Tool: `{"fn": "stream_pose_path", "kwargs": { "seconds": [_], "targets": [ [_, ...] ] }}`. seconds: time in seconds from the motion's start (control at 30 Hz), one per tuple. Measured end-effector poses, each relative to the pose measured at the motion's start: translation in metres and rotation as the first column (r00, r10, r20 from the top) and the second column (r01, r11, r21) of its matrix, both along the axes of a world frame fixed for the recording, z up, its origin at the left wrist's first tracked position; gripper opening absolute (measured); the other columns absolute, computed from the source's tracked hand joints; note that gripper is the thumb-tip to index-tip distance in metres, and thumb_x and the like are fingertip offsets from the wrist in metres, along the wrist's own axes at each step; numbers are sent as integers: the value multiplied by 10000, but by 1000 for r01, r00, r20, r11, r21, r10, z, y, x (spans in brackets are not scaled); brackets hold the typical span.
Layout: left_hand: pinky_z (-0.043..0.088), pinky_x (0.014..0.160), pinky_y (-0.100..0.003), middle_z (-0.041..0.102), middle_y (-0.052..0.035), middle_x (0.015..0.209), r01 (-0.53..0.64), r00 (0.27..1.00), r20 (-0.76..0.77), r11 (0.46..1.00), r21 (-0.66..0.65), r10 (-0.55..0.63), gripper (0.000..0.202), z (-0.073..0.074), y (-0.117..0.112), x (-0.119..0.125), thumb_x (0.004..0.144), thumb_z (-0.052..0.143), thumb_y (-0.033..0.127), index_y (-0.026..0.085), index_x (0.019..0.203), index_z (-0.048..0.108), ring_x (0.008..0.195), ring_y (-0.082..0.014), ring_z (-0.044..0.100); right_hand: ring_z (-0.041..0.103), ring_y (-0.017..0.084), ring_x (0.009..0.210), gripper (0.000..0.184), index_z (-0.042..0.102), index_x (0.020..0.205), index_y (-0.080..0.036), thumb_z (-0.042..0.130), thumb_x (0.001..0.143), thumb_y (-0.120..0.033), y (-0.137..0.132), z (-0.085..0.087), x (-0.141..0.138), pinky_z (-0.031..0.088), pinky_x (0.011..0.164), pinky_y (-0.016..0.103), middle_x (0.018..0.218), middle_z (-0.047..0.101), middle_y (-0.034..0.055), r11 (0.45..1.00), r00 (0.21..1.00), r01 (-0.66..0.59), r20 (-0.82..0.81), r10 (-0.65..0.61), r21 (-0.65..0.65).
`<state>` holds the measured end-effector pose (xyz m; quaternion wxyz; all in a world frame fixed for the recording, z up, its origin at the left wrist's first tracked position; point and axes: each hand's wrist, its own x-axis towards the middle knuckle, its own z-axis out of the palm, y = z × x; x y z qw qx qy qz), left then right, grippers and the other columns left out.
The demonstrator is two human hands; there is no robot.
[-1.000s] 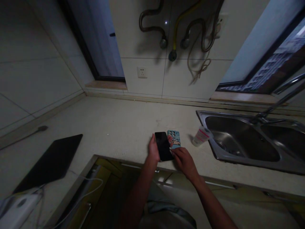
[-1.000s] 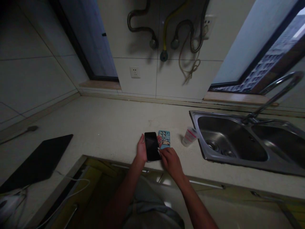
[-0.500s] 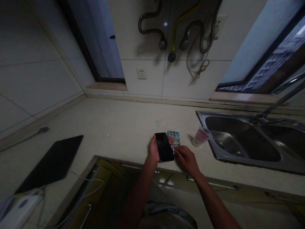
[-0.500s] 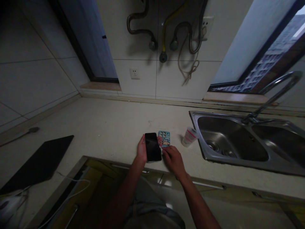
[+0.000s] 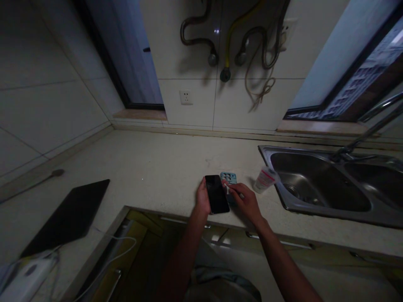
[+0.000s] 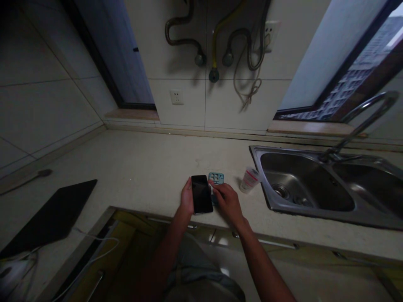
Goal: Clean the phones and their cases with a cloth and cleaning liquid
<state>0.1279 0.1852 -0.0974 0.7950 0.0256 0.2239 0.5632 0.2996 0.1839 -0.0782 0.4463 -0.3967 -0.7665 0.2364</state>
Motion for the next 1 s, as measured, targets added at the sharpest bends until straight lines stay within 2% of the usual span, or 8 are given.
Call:
{"fn": "stream_pose_path", "kwargs": {
  "seconds": [0.23,0.47,0.7,0.9,1.0],
  "targets": [
    [514,900,-493,742,-175,976,-6,1000,-12,1000,-18,5,638,5,-2,0,897,437,615,93,1176,675,903,-326,707,669,232,919,241,738,1049,-228,557,949,-351,14,10,-11,530,845,401,993,736,82,1000,998,21,-53,-21,10],
    [499,921,-489,743,-161,990,3,1000,-30,999,-39,-4,635,1,-1,-1,887,452,631,107,1166,679,922,-332,702,663,230,950,225,739,1040,-236,548,953,-318,12,18,-26,524,871,402,1001,735,77,999,999,-20,-34,21,50],
    [499,926,-461,743,-144,985,-13,999,-34,999,-45,11,572,1,-1,-1,876,505,598,124,1132,693,918,-312,702,650,221,941,236,729,1055,-221,525,959,-290,22,16,-43,510,865,383,996,722,80,998,998,-18,58,14,57],
    [515,893,-451,747,-135,948,-48,998,-38,996,-69,46,550,5,-2,0,898,478,580,130,1122,700,890,-300,705,657,231,888,261,740,1039,-194,513,920,-246,38,8,-49,512,838,396,956,724,98,995,985,103,137,-104,10],
    [517,891,-452,747,-134,944,-60,998,-31,994,-89,58,548,4,-1,1,901,473,572,126,1128,698,878,-297,706,661,230,892,253,745,1025,-201,525,908,-249,40,5,-49,512,836,393,954,731,92,995,987,100,128,-101,17]
  ]
}}
